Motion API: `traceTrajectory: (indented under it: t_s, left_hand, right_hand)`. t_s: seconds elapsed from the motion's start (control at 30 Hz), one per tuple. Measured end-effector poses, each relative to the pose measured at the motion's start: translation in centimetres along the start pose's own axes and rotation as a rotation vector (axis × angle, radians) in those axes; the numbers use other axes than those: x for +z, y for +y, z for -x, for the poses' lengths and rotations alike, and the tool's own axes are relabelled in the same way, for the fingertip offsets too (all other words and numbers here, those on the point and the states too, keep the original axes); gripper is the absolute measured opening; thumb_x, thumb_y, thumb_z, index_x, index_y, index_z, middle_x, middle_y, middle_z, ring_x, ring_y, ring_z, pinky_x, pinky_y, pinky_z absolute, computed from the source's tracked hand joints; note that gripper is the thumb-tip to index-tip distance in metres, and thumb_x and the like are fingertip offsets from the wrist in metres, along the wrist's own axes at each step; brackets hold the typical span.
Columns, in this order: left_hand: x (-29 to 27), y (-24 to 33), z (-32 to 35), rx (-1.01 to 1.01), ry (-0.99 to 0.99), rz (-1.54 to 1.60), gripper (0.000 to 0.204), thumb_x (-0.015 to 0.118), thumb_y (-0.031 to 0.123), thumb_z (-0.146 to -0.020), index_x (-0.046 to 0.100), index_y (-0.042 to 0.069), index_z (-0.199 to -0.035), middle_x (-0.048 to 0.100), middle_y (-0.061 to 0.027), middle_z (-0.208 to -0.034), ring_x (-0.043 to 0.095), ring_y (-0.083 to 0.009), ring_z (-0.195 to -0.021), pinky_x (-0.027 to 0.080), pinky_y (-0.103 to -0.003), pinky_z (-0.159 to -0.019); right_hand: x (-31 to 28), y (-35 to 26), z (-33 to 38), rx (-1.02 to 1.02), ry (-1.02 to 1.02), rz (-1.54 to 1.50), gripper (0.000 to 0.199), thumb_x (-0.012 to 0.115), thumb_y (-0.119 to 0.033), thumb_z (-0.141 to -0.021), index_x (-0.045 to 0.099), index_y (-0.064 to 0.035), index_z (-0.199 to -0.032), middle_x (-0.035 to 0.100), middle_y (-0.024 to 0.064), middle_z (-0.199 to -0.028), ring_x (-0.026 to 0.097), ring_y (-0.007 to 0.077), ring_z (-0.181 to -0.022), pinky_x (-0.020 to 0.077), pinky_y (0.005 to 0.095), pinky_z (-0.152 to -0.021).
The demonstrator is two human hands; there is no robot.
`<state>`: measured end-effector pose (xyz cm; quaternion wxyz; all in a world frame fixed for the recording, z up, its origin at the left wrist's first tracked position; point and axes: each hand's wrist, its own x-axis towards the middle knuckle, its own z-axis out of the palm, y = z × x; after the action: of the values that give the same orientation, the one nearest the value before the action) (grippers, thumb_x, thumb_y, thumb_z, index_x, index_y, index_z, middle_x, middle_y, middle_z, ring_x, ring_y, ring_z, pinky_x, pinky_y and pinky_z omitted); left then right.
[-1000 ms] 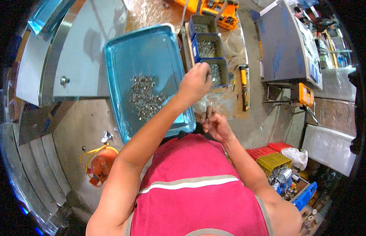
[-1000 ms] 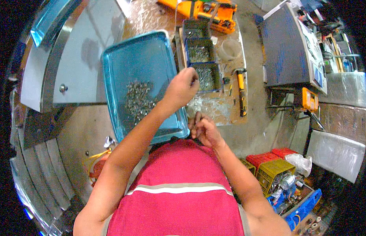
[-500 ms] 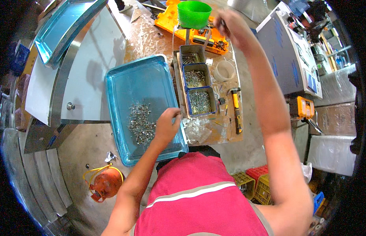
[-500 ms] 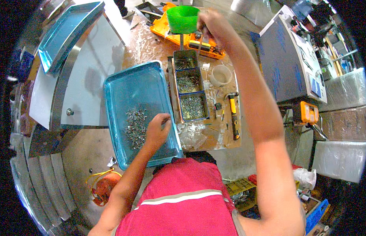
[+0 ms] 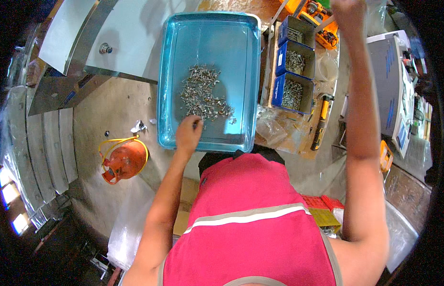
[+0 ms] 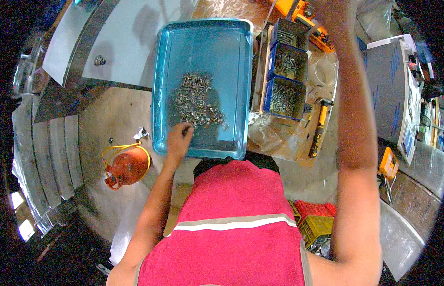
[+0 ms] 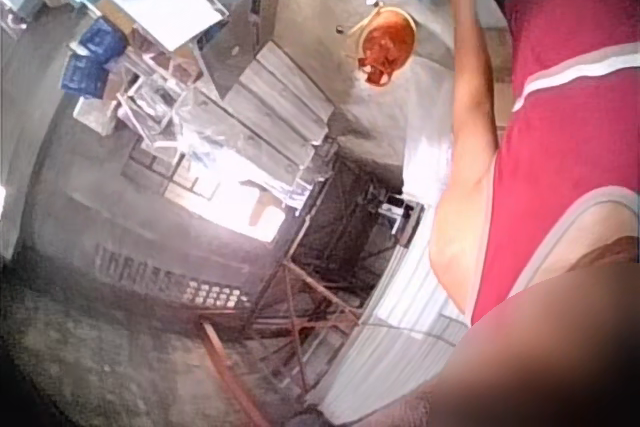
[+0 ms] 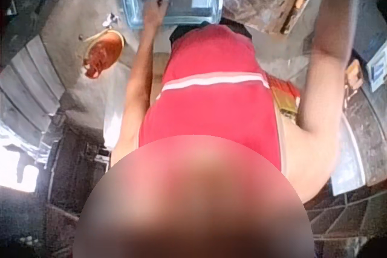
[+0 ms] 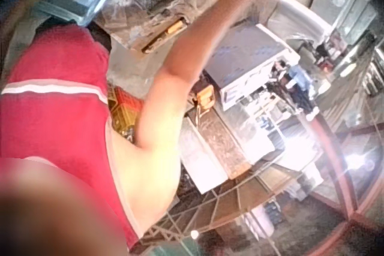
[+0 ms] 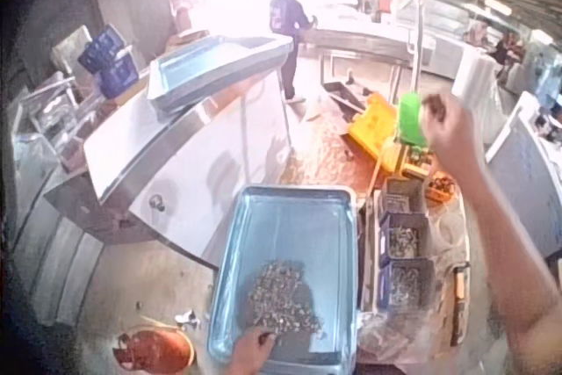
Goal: The person sorts small metal fasteners from a blue tray into several smaller blue bins on a workbench. They repeatedly pick up fasteners by hand and place them into the bins, occasionally adjusting the pile in the tray.
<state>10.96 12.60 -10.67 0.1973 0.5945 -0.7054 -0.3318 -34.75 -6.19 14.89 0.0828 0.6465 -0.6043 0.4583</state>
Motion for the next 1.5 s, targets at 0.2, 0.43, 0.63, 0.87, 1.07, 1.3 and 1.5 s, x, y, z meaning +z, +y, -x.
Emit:
traceTrajectory:
  t_s: [0.2,0.43,0.63,0.87,1.07,1.3,1.5]
  left_hand:
    - [5.1,-0.4,-2.1,0.041,-0.228,-0.324,0.024,0.064,0.029,-0.092,0.069,0.007,-0.103,0.07,-0.0153,-0.101,0.069,-0.0378,-0.093,0.055,-0.051,-0.081]
    - [5.9,-2.7,-2.7,0.116,-0.308,-0.495,0.021,0.063,0.025,-0.093,0.068,0.007,-0.103,0.071,-0.0174,-0.096,0.071,-0.0395,-0.087,0.056,-0.053,-0.075]
    - [3.1,-2.4,-1.7,-0.033,-0.312,-0.362,0.017,0.061,0.018,-0.092,0.063,0.003,-0.101,0.071,-0.0184,-0.097,0.069,-0.0407,-0.092,0.055,-0.053,-0.079]
    - [1.6,-2.1,-3.0,0.117,-0.155,-0.047,0.023,0.063,0.018,-0.094,0.067,0.005,-0.114,0.072,-0.018,-0.103,0.068,-0.0408,-0.094,0.053,-0.049,-0.082]
    - [1.5,7.8,-6.7,-0.036,-0.237,0.347,0.02,0.066,0.017,-0.097,0.071,0.003,-0.111,0.074,-0.0157,-0.099,0.072,-0.0269,-0.084,0.054,-0.038,-0.074]
    - [2.8,24.3,-12.0,0.486,-0.018,0.62,0.02,0.07,0.014,-0.096,0.07,0.005,-0.114,0.073,-0.01,-0.104,0.069,-0.0185,-0.094,0.055,-0.033,-0.083]
    - [5.8,29.5,-17.6,0.649,-0.032,0.488,0.023,0.073,0.014,-0.092,0.072,0.006,-0.114,0.071,-0.0117,-0.105,0.068,-0.0239,-0.092,0.056,-0.033,-0.08]
  right_hand:
    - [5.7,-11.4,24.8,0.504,-0.516,-0.332,0.019,0.071,-0.008,-0.086,0.07,-0.0009,-0.104,0.072,0.0133,-0.096,0.07,0.0245,-0.087,0.0554,0.0367,-0.082]
    - [13.7,-14.9,37.9,0.521,-0.738,-0.25,0.015,0.07,-0.015,-0.088,0.071,-0.0079,-0.1,0.069,0.0165,-0.1,0.068,0.0382,-0.093,0.0553,0.0484,-0.078]
    - [17.0,-14.8,40.9,0.167,-0.885,0.032,0.014,0.059,-0.013,-0.089,0.066,-0.006,-0.099,0.065,0.0136,-0.095,0.068,0.0336,-0.09,0.0564,0.047,-0.077]
    - [16.6,-14.7,40.4,0.254,-0.866,-0.016,0.016,0.066,-0.014,-0.086,0.063,-0.0055,-0.1,0.064,0.0147,-0.098,0.067,0.036,-0.089,0.0554,0.0485,-0.075]
    - [7.7,-14.8,32.8,0.493,-0.318,-0.157,0.019,0.071,-0.015,-0.087,0.064,-0.0054,-0.101,0.063,0.0158,-0.091,0.066,0.0355,-0.08,0.0545,0.0457,-0.069]
    - [-1.9,-8.6,21.9,0.41,0.25,0.057,0.011,0.065,-0.013,-0.093,0.065,-0.004,-0.1,0.057,0.0068,-0.08,0.051,0.0169,-0.064,0.0441,0.0327,-0.059]
    - [-1.8,-4.2,19.5,0.5,0.179,0.074,0.02,0.067,-0.016,-0.097,0.065,-0.0013,-0.11,0.061,0.0059,-0.088,0.057,0.0154,-0.074,0.0496,0.0309,-0.069]
